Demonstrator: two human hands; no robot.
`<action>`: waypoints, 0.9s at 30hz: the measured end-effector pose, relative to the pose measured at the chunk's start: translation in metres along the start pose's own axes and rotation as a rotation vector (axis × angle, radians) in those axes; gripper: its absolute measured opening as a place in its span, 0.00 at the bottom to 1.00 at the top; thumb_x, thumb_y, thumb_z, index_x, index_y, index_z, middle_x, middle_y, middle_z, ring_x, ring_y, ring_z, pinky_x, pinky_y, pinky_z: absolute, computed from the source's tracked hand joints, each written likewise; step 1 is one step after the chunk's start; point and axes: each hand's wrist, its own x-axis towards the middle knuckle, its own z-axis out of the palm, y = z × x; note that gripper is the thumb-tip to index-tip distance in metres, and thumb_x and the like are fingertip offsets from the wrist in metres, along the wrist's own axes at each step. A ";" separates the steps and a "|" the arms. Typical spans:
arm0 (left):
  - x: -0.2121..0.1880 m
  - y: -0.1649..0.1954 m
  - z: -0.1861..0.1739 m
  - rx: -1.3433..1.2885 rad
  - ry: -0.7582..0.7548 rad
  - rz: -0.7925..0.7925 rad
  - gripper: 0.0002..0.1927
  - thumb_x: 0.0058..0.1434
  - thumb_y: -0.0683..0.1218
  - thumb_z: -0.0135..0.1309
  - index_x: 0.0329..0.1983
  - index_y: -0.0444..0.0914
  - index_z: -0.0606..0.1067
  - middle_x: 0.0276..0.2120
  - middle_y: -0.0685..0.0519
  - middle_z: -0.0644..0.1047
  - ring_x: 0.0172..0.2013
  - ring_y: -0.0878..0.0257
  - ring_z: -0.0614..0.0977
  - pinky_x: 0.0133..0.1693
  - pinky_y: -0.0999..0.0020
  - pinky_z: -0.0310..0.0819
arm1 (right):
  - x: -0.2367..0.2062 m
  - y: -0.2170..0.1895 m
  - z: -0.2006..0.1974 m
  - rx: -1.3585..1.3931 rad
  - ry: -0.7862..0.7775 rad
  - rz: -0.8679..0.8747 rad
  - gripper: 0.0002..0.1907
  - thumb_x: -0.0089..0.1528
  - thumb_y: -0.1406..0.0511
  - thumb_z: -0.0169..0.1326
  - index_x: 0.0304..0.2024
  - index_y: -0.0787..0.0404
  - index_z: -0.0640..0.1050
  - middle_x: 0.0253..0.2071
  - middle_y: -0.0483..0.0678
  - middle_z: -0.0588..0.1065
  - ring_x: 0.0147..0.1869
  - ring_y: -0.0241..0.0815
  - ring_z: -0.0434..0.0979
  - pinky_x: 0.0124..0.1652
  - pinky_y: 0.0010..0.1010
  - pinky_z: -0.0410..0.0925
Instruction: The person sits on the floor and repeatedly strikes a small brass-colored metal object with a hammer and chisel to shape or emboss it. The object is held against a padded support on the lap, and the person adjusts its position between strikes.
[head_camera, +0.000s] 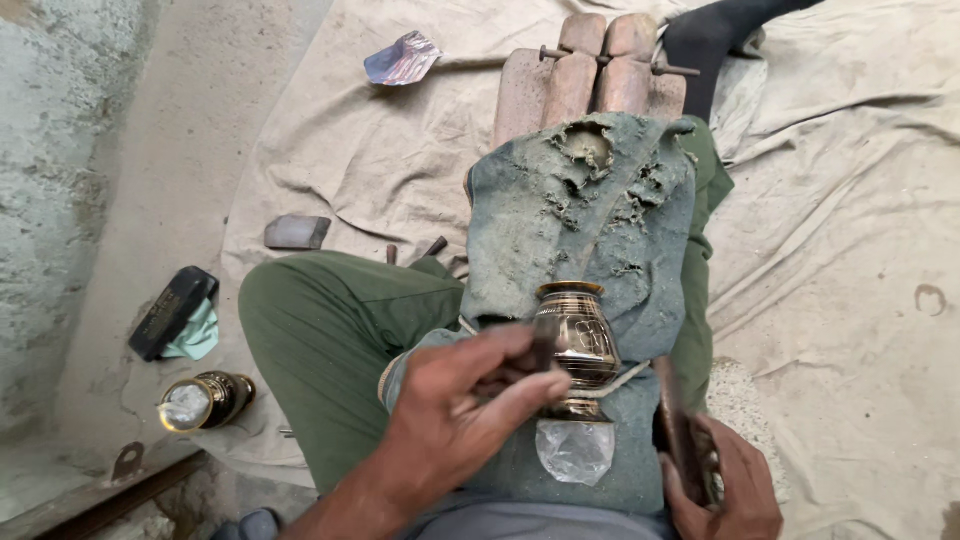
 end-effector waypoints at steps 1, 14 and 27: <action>0.007 -0.001 0.003 -0.029 -0.032 -0.063 0.16 0.59 0.40 0.65 0.50 0.33 0.79 0.36 0.49 0.84 0.34 0.65 0.86 0.34 0.72 0.84 | -0.004 0.009 0.004 -0.094 -0.164 0.104 0.31 0.51 0.65 0.67 0.58 0.63 0.79 0.51 0.55 0.79 0.54 0.44 0.81 0.53 0.35 0.74; 0.046 0.005 0.045 0.499 -0.461 0.357 0.17 0.61 0.43 0.63 0.53 0.42 0.75 0.30 0.53 0.79 0.29 0.61 0.82 0.31 0.67 0.80 | -0.013 0.032 -0.056 0.646 -0.249 0.417 0.38 0.52 0.79 0.63 0.63 0.68 0.66 0.36 0.56 0.77 0.41 0.43 0.83 0.40 0.35 0.76; 0.043 0.012 0.059 0.794 -0.604 0.481 0.25 0.58 0.32 0.52 0.60 0.41 0.74 0.28 0.47 0.75 0.27 0.53 0.83 0.26 0.55 0.79 | -0.013 0.019 -0.083 0.465 -0.206 0.378 0.23 0.50 0.85 0.59 0.45 0.69 0.72 0.37 0.59 0.76 0.37 0.46 0.82 0.43 0.39 0.77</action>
